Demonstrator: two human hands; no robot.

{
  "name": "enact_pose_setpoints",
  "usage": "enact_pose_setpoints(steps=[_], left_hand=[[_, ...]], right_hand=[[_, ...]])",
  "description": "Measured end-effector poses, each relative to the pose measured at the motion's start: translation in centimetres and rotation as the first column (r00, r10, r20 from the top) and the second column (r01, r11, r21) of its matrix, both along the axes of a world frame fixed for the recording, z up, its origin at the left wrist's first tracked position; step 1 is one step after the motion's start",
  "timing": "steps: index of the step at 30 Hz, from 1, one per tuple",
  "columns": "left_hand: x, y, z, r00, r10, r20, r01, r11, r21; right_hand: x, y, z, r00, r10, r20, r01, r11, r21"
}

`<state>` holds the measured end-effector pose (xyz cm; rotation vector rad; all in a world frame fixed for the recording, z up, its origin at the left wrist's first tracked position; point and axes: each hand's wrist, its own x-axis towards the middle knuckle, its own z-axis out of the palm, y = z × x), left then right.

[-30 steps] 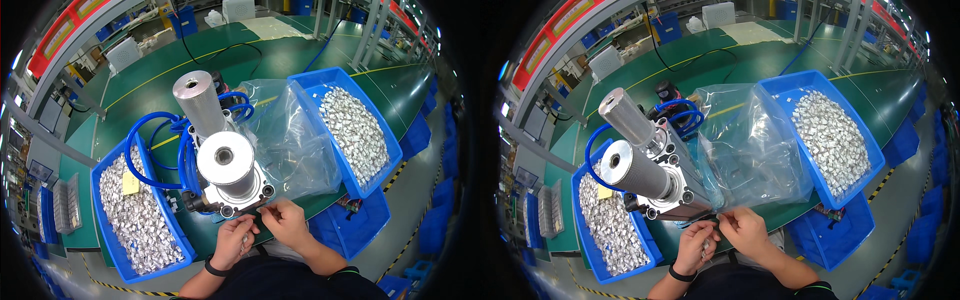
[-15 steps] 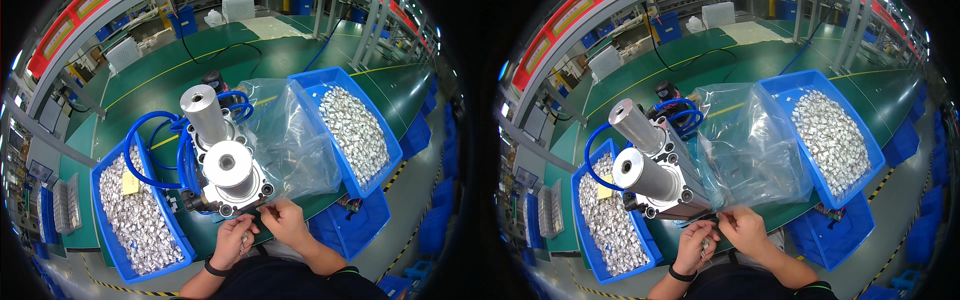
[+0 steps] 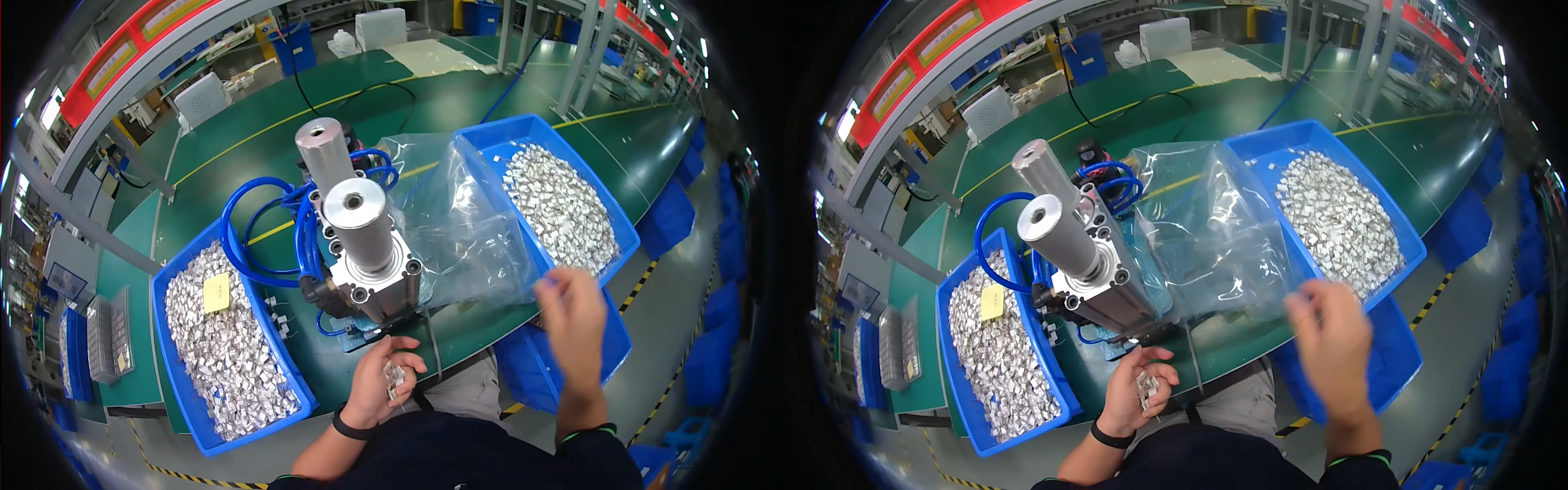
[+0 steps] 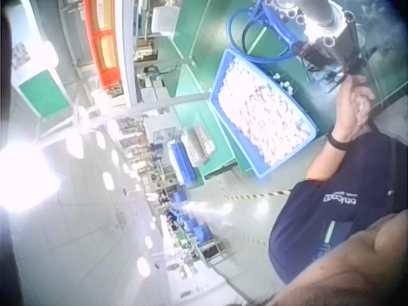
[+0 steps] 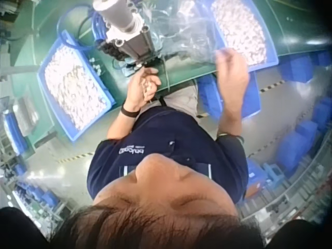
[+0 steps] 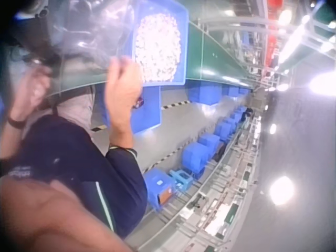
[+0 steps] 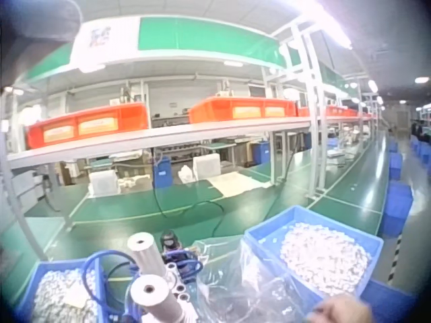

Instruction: Assembling small metal components onto a mechanical cylinder device.

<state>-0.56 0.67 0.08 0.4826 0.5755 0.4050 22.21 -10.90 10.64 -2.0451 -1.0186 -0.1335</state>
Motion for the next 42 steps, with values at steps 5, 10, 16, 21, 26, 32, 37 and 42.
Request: enact_pose_setpoints(steps=[5,10,16,21,26,32,37,42], left_hand=[[-0.1,-0.3,0.6,0.997,-0.083,-0.009,0.083,0.995,0.056],[0.1,-0.3,1.3,0.987,-0.138,-0.076,0.147,0.981,0.127],[-0.2,-0.2,1.0,0.983,-0.174,-0.064,0.180,0.979,0.097],[-0.2,0.0,0.6,0.991,-0.134,0.030,0.134,0.991,-0.016],[0.8,-0.6,0.3,0.996,0.078,-0.041,-0.074,0.992,0.097],[0.9,-0.5,0.0,0.987,0.128,-0.098,-0.110,0.979,0.171],[0.6,0.0,0.5,0.986,0.163,-0.047,-0.157,0.981,0.111],[0.1,0.0,-0.3,0.976,0.219,-0.005,-0.218,0.975,0.039]], right_hand=[[-6.5,2.7,-5.5,0.682,0.632,-0.368,-0.681,0.733,-0.005],[-6.9,4.7,-7.1,0.518,0.785,-0.341,-0.834,0.552,0.002],[-6.9,4.4,-7.9,0.558,0.808,-0.192,-0.813,0.578,0.070],[-6.8,3.6,-10.3,0.654,0.510,-0.559,-0.507,0.844,0.177],[-9.0,4.1,-11.0,0.302,0.546,-0.781,-0.235,0.837,0.494],[-8.8,3.3,-12.6,0.286,0.535,-0.795,-0.277,0.841,0.465],[-7.6,3.2,-11.2,0.257,0.498,-0.828,-0.466,0.815,0.345],[-7.3,4.6,-9.4,0.185,0.365,-0.912,-0.308,0.903,0.299]])
